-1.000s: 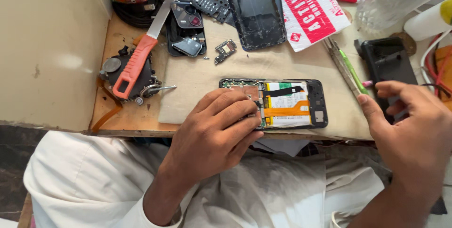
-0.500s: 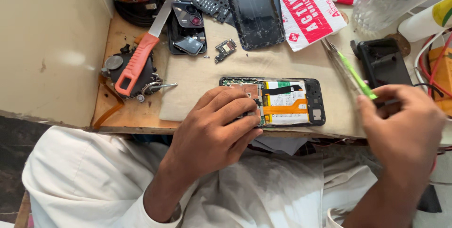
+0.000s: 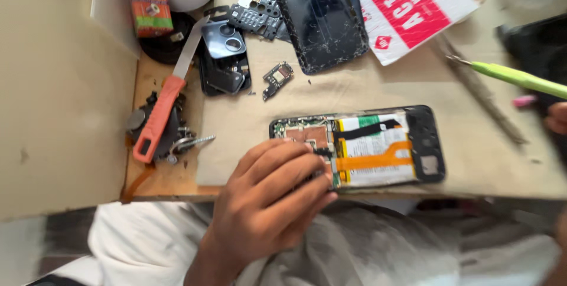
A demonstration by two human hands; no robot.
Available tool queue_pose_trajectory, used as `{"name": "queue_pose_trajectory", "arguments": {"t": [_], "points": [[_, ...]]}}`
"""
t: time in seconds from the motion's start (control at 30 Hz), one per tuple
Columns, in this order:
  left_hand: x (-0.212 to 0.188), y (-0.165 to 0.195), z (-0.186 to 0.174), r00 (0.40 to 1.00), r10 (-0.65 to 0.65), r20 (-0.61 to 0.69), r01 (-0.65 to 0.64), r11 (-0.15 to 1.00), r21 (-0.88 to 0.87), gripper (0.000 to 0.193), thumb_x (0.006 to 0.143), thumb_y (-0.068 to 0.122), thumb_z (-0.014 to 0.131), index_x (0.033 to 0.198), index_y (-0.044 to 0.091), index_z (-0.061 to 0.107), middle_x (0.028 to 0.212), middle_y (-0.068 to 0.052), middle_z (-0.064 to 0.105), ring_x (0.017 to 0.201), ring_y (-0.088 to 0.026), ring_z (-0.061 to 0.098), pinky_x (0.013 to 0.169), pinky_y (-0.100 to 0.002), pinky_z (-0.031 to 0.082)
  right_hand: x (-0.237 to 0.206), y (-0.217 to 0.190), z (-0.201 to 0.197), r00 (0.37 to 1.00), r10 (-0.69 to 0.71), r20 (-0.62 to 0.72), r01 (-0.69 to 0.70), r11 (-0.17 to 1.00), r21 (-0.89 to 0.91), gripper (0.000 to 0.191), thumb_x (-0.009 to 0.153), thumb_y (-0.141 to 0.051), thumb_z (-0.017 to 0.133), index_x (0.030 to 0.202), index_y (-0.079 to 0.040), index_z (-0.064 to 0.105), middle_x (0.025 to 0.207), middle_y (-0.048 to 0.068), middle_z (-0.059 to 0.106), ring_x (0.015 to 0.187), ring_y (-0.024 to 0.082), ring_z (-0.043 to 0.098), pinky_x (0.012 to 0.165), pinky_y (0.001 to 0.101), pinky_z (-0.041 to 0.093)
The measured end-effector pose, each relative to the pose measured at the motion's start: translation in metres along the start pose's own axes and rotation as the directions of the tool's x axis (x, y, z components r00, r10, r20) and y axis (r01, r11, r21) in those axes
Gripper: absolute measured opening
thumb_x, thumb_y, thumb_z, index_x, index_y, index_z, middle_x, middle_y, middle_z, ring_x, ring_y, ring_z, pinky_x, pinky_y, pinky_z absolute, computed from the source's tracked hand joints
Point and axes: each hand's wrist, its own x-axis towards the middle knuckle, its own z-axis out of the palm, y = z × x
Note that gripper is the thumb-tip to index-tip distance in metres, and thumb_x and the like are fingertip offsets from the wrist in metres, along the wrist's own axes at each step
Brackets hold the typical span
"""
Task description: The person reassembles a disassembled smartphone on a repair bench, pressing the battery and board into the frame by hand, then uses a green pry tool to work along the phone's edge and press components into place. They lift the phone, press its back cover on, and power it on, with the screen lighting up at the end.
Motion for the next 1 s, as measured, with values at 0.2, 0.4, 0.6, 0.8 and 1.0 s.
{"name": "queue_pose_trajectory", "arguments": {"t": [0.2,0.4,0.6,0.8,1.0], "points": [[0.011,0.007,0.017,0.988,-0.133,0.073,0.126,0.987,0.102,0.028,0.078,0.019,0.088,0.101,0.009,0.075,0.109,-0.004,0.071,0.111,-0.023,0.071,0.102,-0.046,0.057,0.017,0.121,0.071,0.907,0.364,0.211,-0.277,0.894,-0.353,0.017,0.117,-0.009,0.060,0.129,0.000,0.054,0.106,0.008,0.064,0.089,0.011,0.067,0.083,0.0241,0.055],[0.015,0.006,0.025,0.972,-0.198,0.128,0.174,0.969,0.175,0.021,0.082,0.024,0.088,0.097,0.016,0.075,0.108,0.001,0.072,0.112,-0.018,0.070,0.103,-0.043,0.058,0.016,0.172,0.127,0.792,0.491,0.363,-0.200,0.771,-0.605,0.018,0.117,-0.011,0.060,0.130,0.000,0.053,0.107,0.009,0.064,0.088,0.012,0.067,0.081,0.0238,0.055],[0.011,0.019,0.032,0.933,-0.350,0.088,0.326,0.921,0.213,0.015,0.083,0.026,0.083,0.095,0.021,0.075,0.105,0.006,0.073,0.111,-0.014,0.070,0.104,-0.043,0.053,0.008,0.177,0.149,0.749,0.520,0.411,-0.137,0.728,-0.672,0.020,0.118,-0.013,0.060,0.131,-0.001,0.052,0.109,0.010,0.065,0.088,0.013,0.068,0.078,0.0235,0.055],[0.015,0.016,0.029,0.946,-0.306,0.109,0.280,0.938,0.202,0.017,0.082,0.026,0.085,0.095,0.020,0.075,0.106,0.005,0.072,0.112,-0.016,0.069,0.106,-0.043,0.057,-0.003,0.155,0.113,0.770,0.460,0.442,-0.119,0.784,-0.609,0.021,0.118,-0.014,0.060,0.132,-0.001,0.052,0.110,0.011,0.065,0.087,0.013,0.069,0.076,0.0232,0.055],[0.015,0.015,0.019,0.984,-0.175,0.042,0.174,0.984,0.025,0.024,0.080,0.012,0.086,0.098,0.003,0.073,0.106,-0.008,0.072,0.110,-0.027,0.070,0.104,-0.048,0.057,-0.007,0.088,0.046,0.841,0.233,0.488,-0.079,0.946,-0.316,0.023,0.118,-0.016,0.060,0.133,-0.002,0.051,0.111,0.012,0.066,0.086,0.014,0.070,0.074,0.0229,0.055]]}}
